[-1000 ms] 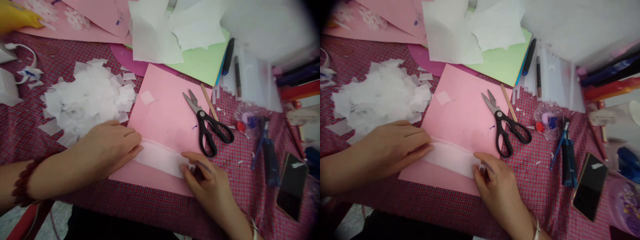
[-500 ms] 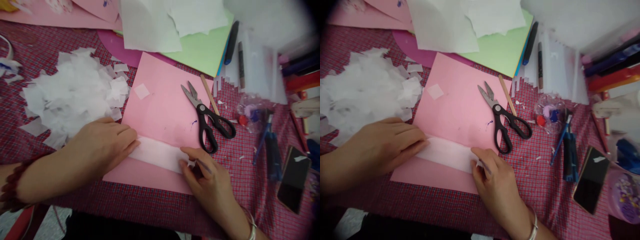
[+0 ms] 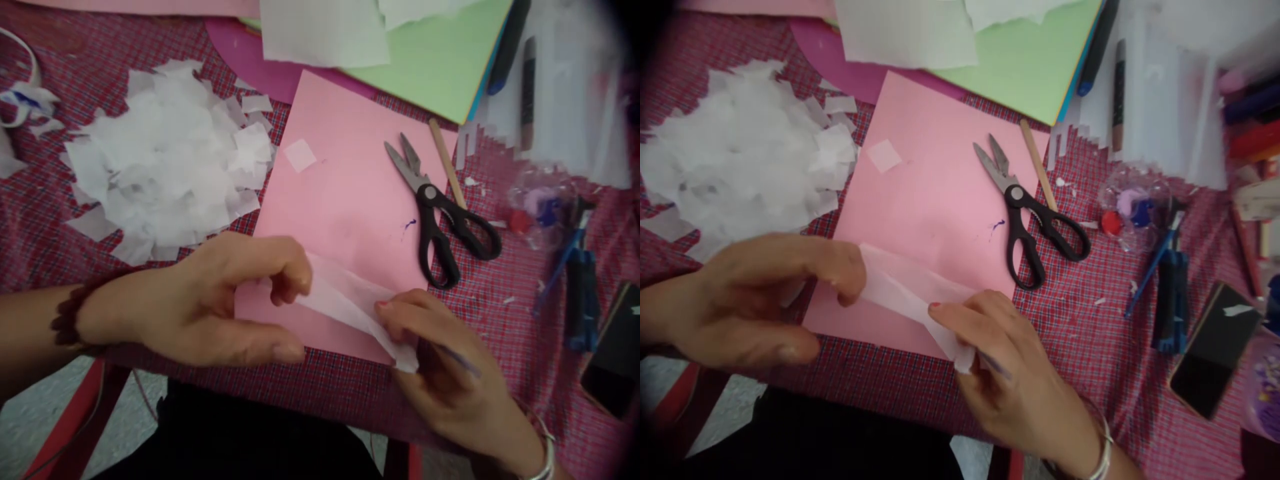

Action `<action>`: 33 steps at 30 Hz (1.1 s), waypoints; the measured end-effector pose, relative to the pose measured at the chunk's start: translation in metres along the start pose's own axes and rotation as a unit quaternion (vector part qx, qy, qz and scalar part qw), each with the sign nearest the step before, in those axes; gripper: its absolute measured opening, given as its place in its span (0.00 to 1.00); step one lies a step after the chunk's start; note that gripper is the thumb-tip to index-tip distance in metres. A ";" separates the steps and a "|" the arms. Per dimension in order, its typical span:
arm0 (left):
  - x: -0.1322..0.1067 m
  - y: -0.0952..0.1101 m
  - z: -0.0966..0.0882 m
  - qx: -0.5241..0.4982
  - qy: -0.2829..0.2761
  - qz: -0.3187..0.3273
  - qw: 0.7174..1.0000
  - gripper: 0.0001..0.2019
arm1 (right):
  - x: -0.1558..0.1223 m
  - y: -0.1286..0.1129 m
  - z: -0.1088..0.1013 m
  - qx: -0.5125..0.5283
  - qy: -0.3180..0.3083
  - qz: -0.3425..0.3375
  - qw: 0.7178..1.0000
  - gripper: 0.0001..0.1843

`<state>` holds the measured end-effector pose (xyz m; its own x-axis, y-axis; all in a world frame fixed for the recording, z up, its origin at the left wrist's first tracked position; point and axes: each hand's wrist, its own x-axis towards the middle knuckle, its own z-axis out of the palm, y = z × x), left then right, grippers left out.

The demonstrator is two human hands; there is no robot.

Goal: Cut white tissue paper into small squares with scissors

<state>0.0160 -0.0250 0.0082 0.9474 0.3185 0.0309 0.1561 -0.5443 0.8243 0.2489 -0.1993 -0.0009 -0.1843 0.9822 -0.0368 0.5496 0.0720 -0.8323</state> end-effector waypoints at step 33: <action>0.040 0.050 -0.058 0.218 0.011 0.105 0.970 0.09 | 0.061 -0.058 -0.047 -0.007 0.187 0.063 0.980 0.11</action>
<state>0.0455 0.0056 0.0831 0.9657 0.1786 0.1885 0.0680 -0.8745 0.4802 0.2443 -0.1356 0.0711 0.1959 0.9783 0.0681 0.5599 -0.0546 -0.8267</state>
